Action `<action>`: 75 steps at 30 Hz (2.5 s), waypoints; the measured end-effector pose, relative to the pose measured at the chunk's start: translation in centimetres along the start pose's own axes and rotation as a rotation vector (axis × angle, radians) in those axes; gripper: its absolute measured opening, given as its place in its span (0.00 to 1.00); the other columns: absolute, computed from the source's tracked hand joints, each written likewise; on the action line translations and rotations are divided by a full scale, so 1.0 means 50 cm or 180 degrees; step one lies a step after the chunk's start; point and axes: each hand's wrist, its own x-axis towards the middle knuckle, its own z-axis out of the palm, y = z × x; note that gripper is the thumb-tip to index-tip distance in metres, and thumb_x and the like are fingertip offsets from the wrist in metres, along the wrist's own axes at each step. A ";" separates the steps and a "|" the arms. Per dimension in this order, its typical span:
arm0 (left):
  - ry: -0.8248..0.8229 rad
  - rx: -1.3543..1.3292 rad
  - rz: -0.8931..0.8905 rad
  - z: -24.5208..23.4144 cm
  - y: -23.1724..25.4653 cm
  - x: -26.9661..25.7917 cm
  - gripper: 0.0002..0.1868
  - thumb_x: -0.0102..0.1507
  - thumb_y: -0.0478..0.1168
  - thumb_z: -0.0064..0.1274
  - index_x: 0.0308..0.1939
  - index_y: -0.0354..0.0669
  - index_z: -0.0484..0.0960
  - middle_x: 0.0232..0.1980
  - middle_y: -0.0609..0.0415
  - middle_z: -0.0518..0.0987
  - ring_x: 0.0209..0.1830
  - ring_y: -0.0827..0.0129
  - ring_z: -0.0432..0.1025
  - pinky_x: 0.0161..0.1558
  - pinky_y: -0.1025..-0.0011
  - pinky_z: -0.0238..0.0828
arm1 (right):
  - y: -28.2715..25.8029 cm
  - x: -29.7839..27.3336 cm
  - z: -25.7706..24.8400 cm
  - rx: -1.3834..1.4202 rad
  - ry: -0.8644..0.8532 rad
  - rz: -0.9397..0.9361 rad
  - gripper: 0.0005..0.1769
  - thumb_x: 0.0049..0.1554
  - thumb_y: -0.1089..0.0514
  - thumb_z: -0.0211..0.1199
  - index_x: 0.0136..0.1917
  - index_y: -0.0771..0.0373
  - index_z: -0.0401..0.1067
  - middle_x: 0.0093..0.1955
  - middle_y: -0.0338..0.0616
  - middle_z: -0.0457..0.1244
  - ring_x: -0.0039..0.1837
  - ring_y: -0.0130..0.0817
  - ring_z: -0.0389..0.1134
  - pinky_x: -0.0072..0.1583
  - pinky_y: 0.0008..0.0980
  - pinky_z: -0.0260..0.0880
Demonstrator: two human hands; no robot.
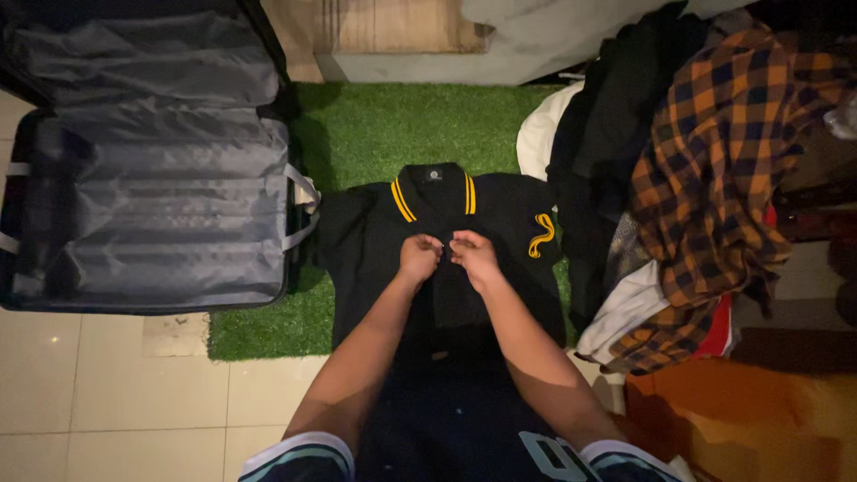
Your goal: The person adjusts the lining inside an open suitcase and then folds a black shirt on a mat on the floor.
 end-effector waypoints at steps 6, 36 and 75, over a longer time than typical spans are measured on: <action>0.0172 -0.0255 0.0213 0.022 0.005 -0.014 0.05 0.62 0.28 0.51 0.36 0.40 0.80 0.29 0.57 0.77 0.24 0.76 0.69 0.26 0.76 0.65 | -0.010 -0.007 -0.010 -0.0028 -0.0114 -0.0096 0.13 0.58 0.65 0.66 0.58 0.66 0.75 0.45 0.38 0.67 0.43 0.27 0.67 0.46 0.28 0.70; 0.0247 0.0550 0.0196 -0.018 0.026 -0.045 0.05 0.61 0.30 0.52 0.39 0.34 0.82 0.33 0.52 0.83 0.29 0.70 0.77 0.33 0.71 0.75 | -0.014 -0.039 -0.024 0.0810 -0.0172 -0.0032 0.03 0.65 0.56 0.58 0.51 0.55 0.71 0.43 0.34 0.64 0.43 0.29 0.66 0.47 0.35 0.68; 0.0327 0.0968 0.0485 -0.014 -0.010 -0.041 0.05 0.61 0.32 0.54 0.38 0.35 0.84 0.34 0.48 0.85 0.33 0.67 0.80 0.37 0.68 0.77 | 0.070 -0.047 0.004 0.0561 0.0040 -0.0194 0.09 0.57 0.68 0.63 0.52 0.66 0.72 0.42 0.42 0.66 0.42 0.32 0.68 0.45 0.32 0.71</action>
